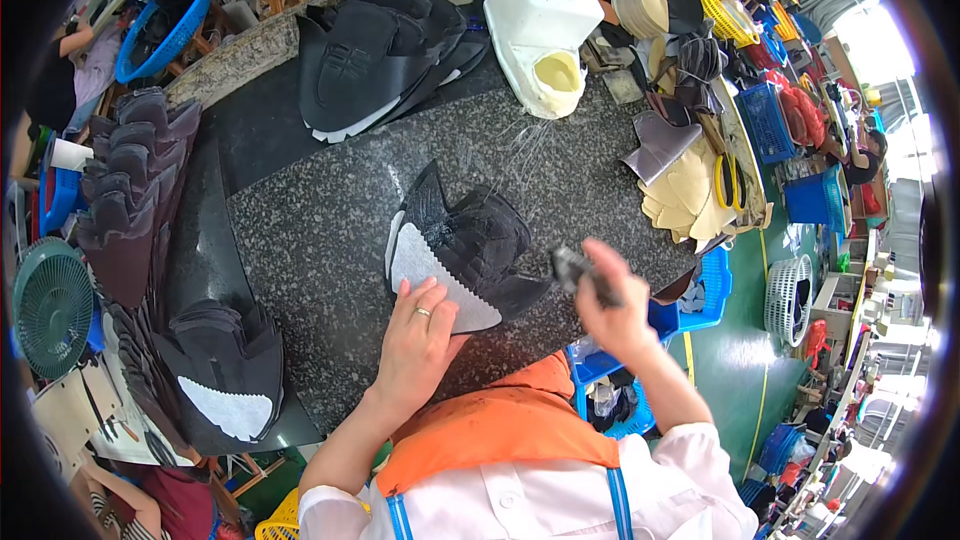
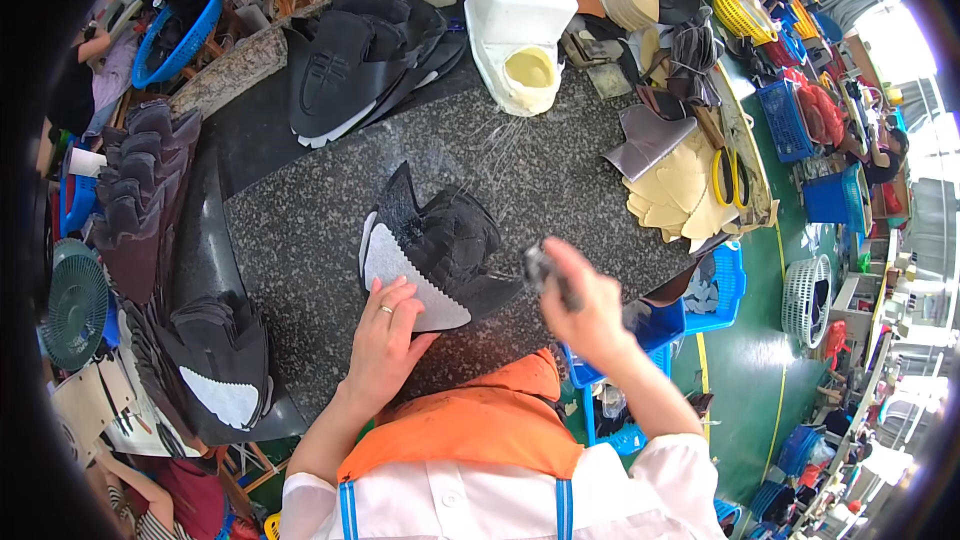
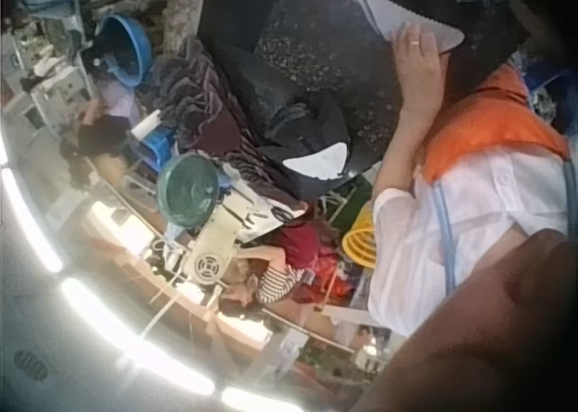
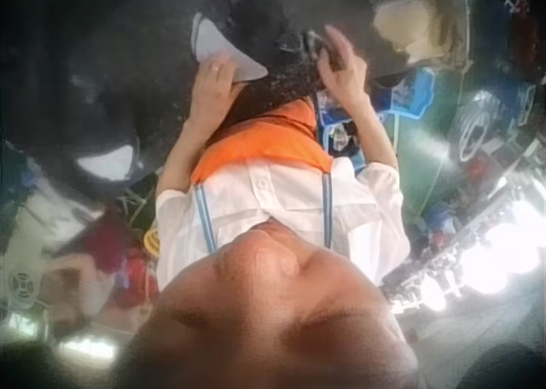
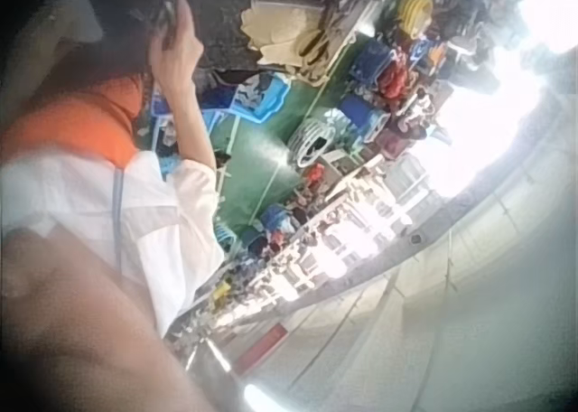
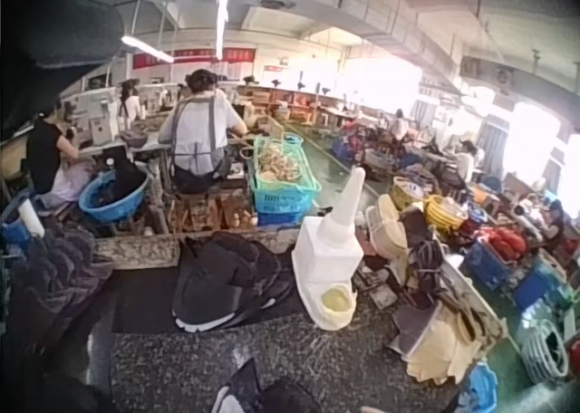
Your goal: The person applies glue to black shoe components using a brush and a glue dispenser.
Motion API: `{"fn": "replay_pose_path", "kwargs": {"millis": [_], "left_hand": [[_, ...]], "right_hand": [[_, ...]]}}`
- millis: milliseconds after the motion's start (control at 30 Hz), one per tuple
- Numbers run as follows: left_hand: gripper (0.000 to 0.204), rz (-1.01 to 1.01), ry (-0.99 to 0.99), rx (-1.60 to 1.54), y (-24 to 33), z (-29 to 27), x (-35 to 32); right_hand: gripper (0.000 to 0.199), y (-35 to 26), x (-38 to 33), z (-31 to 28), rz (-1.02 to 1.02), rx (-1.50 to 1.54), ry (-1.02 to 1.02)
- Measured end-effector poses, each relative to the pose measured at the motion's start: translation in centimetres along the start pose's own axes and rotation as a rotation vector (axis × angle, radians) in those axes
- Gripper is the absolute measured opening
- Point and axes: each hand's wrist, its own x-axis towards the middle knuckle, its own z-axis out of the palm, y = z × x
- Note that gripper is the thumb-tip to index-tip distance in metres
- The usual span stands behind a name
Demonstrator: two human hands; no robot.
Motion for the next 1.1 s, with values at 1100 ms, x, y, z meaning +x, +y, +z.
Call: {"fn": "replay_pose_path", "kwargs": {"millis": [1100], "left_hand": [[0.045, -0.003, 0.009, 0.084, 0.0, 0.5, -0.2]], "right_hand": [[0.036, -1.2, 5.4, 0.1, -0.573, -0.038, -0.513]]}}
